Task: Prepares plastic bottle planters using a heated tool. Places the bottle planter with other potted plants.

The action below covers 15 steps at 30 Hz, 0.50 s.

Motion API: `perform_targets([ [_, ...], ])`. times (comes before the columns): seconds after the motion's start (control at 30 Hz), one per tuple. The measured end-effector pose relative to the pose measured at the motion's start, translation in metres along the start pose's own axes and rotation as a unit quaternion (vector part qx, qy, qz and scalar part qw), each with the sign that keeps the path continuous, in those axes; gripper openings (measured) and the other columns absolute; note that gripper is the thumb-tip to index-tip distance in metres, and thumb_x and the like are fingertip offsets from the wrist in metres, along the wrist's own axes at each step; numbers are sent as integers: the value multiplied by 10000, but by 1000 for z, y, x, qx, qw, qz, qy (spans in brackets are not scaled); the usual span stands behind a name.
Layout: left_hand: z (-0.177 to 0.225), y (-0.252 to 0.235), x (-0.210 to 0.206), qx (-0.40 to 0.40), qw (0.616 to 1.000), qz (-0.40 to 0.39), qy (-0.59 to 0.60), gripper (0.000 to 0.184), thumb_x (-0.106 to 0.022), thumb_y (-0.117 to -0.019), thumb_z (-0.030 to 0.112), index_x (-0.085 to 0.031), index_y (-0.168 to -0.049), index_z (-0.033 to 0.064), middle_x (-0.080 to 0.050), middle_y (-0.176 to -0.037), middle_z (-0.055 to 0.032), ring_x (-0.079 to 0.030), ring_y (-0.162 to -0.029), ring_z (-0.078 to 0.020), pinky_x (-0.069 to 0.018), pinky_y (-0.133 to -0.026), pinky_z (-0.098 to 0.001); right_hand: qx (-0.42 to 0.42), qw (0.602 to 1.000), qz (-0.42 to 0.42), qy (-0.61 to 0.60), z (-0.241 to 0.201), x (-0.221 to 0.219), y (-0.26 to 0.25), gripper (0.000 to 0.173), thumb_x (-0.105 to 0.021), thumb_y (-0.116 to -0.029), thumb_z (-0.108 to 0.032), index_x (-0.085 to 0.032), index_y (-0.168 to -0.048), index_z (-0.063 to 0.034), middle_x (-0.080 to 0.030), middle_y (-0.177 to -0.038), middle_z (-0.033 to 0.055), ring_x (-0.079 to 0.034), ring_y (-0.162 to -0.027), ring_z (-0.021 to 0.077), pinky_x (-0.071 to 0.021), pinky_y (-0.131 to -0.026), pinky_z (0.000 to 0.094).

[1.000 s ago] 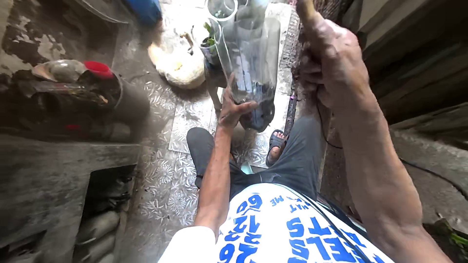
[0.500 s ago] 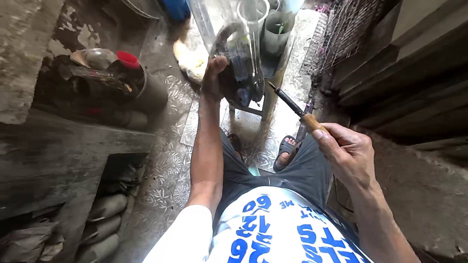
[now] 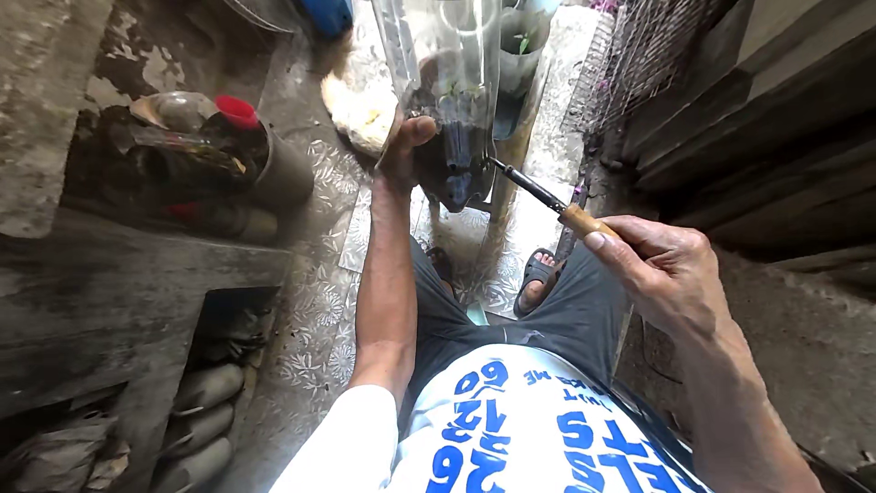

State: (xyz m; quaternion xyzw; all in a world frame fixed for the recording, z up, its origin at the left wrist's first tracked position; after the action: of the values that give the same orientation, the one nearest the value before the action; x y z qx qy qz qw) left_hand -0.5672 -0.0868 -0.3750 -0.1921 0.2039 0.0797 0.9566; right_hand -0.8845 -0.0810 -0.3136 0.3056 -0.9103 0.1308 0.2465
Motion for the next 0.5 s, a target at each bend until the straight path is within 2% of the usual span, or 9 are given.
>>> perform_targets([
  [0.13,-5,0,2,-6,1000,-3,13,754,-855,-766,529,-505,-1328,169,-736,-1069,100,-715,-958,-29,-616,-862,-273,2,1000,-2,15,-2,2,0,258,-572,-1046,-306,-743,-1095,-118,-644,-708,-105,-520,-539,-68,-431,-481,128],
  [0.23,-5,0,2,-20,999,-20,17,714,-832,-799,517,-513,-1332,164,-735,-1088,89,-713,-980,-37,-612,-875,-280,4,1000,-7,16,-2,3,-2,259,-579,-1045,-313,-744,-1085,-117,-640,-714,-107,-510,-541,-72,-429,-490,120],
  [0.3,-4,1,-1,-30,999,-35,29,651,-815,-825,502,-547,-1318,171,-745,-1086,82,-718,-979,-40,-615,-872,-285,7,1000,-12,24,-4,4,-3,254,-577,-1042,-313,-746,-1068,-124,-630,-713,-108,-501,-542,-72,-419,-488,121],
  [0.4,-3,4,-6,4,1000,-12,28,632,-844,-777,523,-570,-1244,197,-753,-1024,93,-724,-925,-30,-621,-828,-268,5,999,-17,36,-7,5,-5,248,-574,-1038,-312,-746,-1059,-136,-627,-701,-113,-497,-533,-69,-414,-478,131],
  [0.5,-3,7,-8,-5,999,-26,33,657,-816,-812,520,-581,-1324,183,-745,-1095,82,-712,-984,-35,-607,-881,-269,7,999,-15,33,-8,3,-5,241,-584,-1033,-310,-744,-1056,-131,-628,-689,-109,-510,-526,-71,-428,-468,125],
])
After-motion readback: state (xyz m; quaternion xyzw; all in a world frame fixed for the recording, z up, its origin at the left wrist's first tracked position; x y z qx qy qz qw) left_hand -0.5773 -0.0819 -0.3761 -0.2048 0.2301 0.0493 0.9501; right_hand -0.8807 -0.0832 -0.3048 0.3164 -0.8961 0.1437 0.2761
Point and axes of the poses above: each hand's wrist, its own y-axis away from the middle knuckle, its own x-axis out of the back of the hand, z = x × y, the point moved 7 cm from there along -y, towards the middle knuckle
